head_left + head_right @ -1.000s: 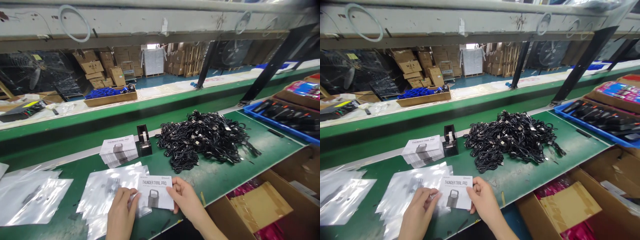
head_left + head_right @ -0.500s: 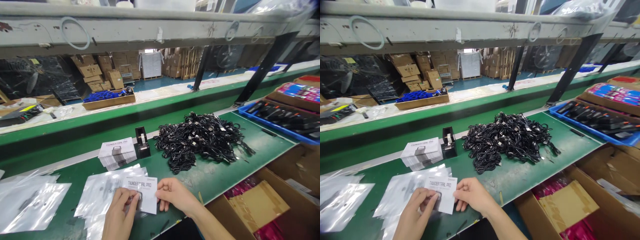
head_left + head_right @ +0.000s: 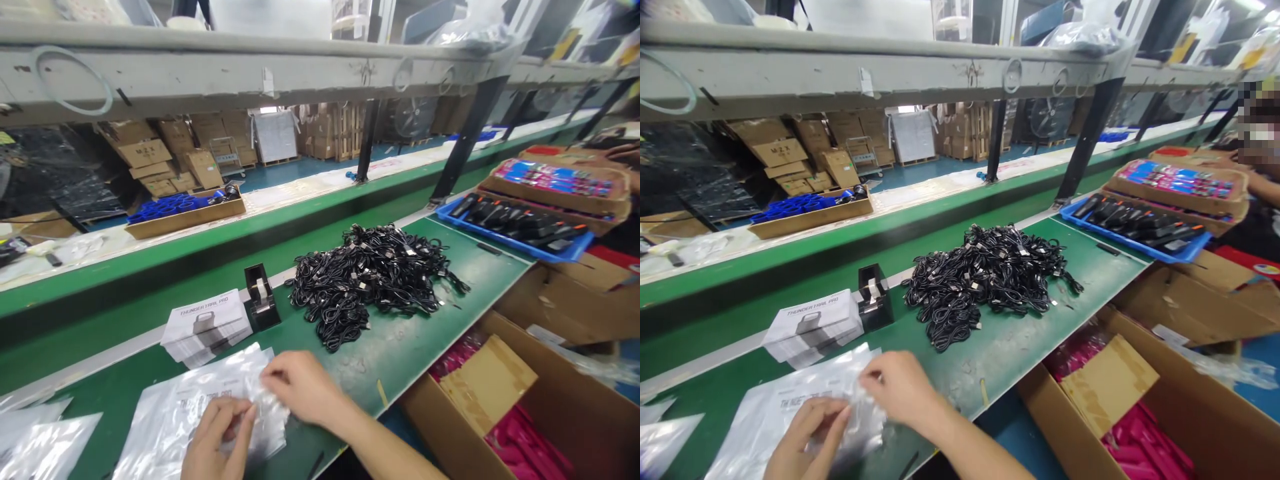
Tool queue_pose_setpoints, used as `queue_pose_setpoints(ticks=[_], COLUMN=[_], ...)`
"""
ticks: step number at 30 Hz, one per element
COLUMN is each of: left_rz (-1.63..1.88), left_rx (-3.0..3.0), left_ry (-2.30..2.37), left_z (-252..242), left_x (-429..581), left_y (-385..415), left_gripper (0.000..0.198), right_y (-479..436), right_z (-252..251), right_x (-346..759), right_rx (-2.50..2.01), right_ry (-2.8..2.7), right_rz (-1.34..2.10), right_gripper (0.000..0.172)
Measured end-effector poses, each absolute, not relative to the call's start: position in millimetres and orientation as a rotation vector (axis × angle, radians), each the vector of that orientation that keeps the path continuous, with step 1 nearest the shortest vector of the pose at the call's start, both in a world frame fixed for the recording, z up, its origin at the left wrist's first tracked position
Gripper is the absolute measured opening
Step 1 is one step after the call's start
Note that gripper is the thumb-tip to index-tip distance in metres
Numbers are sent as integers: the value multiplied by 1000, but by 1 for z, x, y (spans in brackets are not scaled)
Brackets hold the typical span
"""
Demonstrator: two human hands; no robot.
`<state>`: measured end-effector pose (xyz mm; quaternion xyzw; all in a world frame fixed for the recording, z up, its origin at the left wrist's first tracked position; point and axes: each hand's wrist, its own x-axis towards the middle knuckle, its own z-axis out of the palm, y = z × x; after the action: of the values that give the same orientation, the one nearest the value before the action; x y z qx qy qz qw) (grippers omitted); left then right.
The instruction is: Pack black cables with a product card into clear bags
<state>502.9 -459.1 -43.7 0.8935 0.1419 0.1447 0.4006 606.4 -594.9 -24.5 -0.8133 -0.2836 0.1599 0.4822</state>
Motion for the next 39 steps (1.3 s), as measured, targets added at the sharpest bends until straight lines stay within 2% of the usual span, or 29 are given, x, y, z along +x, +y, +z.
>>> queue_pose_setpoints(ticks=[1,2,5,10,13,21,24,26,28,31,34,36,39], left_rz=[314,272,256,322,355,332,339,340,304,242,252,339,465], left_rx=[2337,2410,2550,2604,2577,2483,2483,2498,2524,2543,2474,2365,2131], left_ry=[352,337,278,233,252,313,315,307,294,285,334,421,421], left_z=[-47,-50,-57,-59,-58,-57,-55,-53,-51,-50,-51,-50,-43], left_x=[504,504,506,506,507,504,504,504,504,505,503,501,500], left_y=[-457,-456,-453,-454,-457,-463,-463,-463,-461,-458,-459,-463,-471], left_gripper=[23,23,22,20,20,24,23,22,21,20,20,26,48], right_y=[-609,-623,-660,-679,-673,-652,-649,-647,-643,-637,-633,-632,-630], right_z=[-18,-13,-3,-4,-3,4,3,0,-6,-18,-25,-24,-15], right_x=[617,629,667,699,699,665,646,635,626,620,617,613,600], right_rx=[-2255,-2356,-2509,-2567,-2499,-2136,-1971,-1886,-1844,-1791,-1759,-1753,-1818], right_ry=[-742,-684,-624,-723,-775,-881,-873,-807,-692,-571,-595,-664,-820], right_rz=[100,-11,-159,-186,-147,187,382,484,484,446,496,564,641], right_gripper=[17,22,36,17,8,23,20,28,28,20,25,27,30])
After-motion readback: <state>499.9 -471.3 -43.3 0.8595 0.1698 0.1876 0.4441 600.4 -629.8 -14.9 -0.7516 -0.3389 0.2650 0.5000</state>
